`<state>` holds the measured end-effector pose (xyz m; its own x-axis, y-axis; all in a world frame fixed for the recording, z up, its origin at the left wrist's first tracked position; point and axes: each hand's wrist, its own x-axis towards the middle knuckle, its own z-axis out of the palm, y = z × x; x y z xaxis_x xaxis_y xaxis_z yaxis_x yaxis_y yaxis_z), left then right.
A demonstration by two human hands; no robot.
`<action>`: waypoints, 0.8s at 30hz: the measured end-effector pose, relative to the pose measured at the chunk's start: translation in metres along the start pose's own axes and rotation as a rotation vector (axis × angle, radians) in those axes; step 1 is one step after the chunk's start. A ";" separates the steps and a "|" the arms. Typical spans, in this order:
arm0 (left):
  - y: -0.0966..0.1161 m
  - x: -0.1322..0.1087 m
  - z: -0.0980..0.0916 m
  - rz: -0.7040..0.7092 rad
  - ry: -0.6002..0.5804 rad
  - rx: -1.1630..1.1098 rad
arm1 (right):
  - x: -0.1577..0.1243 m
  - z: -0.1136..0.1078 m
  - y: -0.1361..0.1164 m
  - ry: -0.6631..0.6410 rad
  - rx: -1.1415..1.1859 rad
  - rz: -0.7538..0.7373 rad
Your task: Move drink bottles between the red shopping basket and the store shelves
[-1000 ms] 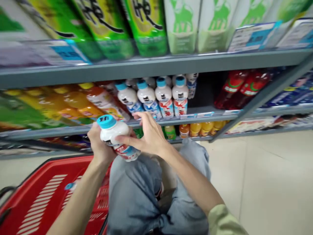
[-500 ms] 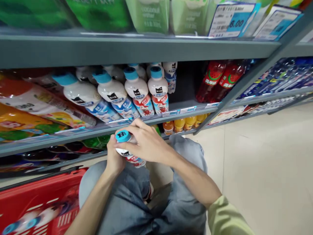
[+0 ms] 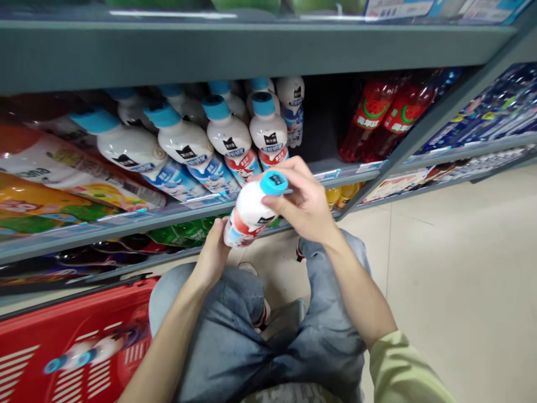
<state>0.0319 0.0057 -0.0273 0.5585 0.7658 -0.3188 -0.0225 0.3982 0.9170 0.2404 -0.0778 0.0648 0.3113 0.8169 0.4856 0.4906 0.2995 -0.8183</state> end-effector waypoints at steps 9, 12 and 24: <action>0.014 -0.007 0.013 -0.099 -0.208 0.047 | 0.004 -0.032 0.034 0.401 -0.114 -0.015; 0.013 -0.007 0.014 -0.099 -0.203 0.057 | 0.006 -0.042 0.036 0.495 -0.036 -0.014; 0.004 -0.004 0.016 -0.126 -0.222 0.121 | 0.000 -0.076 0.046 0.811 0.097 -0.146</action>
<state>0.0426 -0.0036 -0.0189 0.7186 0.5796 -0.3844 0.1504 0.4101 0.8995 0.3243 -0.1016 0.0508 0.7585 0.1688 0.6295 0.5106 0.4464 -0.7349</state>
